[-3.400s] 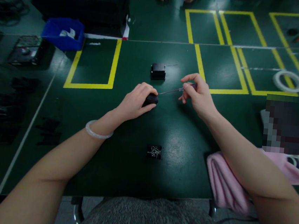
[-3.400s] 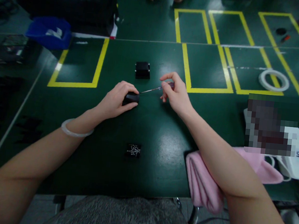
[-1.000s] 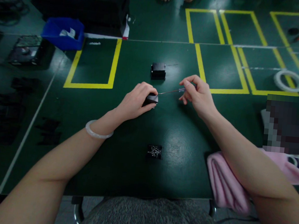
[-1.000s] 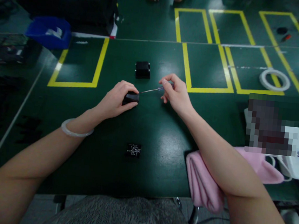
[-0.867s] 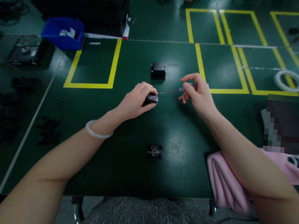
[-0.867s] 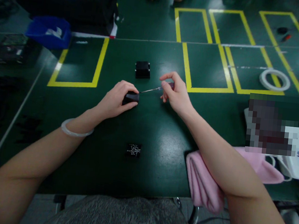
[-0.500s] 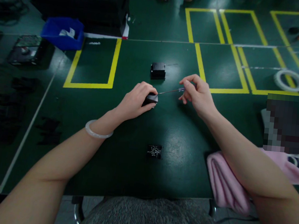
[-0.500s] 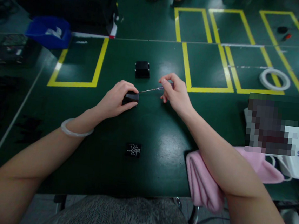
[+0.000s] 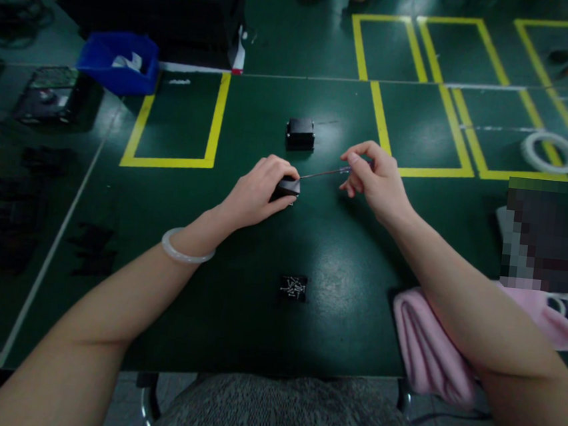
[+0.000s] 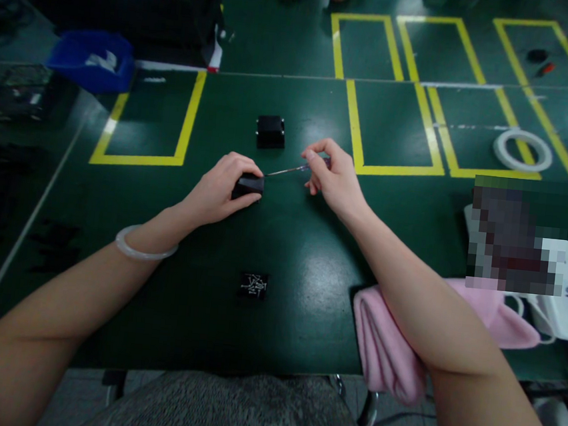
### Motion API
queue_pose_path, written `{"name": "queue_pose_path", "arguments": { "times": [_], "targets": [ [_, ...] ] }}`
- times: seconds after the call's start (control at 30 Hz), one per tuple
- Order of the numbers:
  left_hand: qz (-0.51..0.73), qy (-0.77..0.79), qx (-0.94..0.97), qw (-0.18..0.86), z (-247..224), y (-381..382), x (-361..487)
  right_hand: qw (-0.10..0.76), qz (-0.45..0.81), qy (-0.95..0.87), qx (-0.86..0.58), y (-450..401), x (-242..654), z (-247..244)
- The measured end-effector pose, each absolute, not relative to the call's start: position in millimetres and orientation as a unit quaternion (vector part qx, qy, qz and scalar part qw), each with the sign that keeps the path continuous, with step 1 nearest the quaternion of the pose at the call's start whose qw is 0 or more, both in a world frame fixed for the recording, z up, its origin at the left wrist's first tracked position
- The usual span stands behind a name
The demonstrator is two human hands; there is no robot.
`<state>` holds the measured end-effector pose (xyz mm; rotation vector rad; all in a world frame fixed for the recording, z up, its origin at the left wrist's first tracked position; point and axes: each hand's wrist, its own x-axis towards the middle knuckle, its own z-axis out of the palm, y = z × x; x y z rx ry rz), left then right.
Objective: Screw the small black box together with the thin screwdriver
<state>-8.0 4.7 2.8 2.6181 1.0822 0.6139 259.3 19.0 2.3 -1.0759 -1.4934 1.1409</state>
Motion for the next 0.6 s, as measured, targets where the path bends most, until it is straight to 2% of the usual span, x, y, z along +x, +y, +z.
{"name": "queue_pose_path", "arguments": {
  "times": [0.6],
  "targets": [
    [0.214,0.37,0.896,0.122,3.2,4.2,-7.1,0.476,0.459,-0.618,-0.425,20.6,260.6,-1.4]
  ]
}}
